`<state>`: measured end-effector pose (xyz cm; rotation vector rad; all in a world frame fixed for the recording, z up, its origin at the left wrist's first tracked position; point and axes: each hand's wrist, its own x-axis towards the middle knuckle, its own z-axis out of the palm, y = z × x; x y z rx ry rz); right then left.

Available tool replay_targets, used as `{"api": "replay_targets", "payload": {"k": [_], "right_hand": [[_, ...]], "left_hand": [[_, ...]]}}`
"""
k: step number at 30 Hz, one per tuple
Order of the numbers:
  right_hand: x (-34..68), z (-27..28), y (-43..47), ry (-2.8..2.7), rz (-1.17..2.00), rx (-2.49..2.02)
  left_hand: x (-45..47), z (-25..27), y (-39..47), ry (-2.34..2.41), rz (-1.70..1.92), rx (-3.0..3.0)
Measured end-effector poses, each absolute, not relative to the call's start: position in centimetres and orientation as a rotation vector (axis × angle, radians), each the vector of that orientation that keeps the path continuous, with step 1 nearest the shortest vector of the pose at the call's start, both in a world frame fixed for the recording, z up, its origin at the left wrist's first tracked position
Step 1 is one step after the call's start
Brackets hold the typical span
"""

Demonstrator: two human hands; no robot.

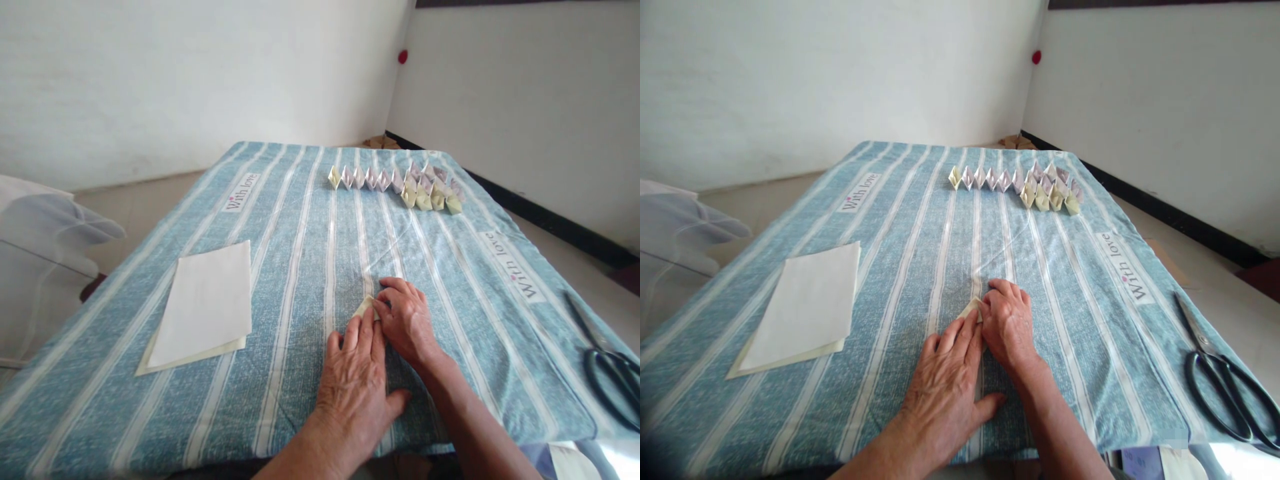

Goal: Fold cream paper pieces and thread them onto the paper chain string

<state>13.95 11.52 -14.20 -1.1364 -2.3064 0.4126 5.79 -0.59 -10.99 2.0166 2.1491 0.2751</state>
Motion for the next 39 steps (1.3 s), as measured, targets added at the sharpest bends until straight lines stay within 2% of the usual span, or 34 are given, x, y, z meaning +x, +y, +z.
{"api": "replay_targets", "payload": {"k": [10, 23, 34, 39], "right_hand": [[13.8, -14.1, 11.6, -2.279, 0.452, -1.161], [17.1, -11.5, 11.8, -2.313, 0.715, -1.351], [18.1, -11.0, 12.2, -2.367, 0.736, -1.356], [18.4, -10.6, 12.1, -2.358, 0.561, -1.364]], "left_hand": [[5.5, -10.6, -0.5, 2.135, 0.295, 2.053], [5.2, -10.1, -0.2, 2.089, 0.191, 2.051], [5.1, -9.9, 0.3, 2.084, 0.166, 2.058], [5.2, -9.8, 0.2, 2.082, 0.156, 2.042]]}}
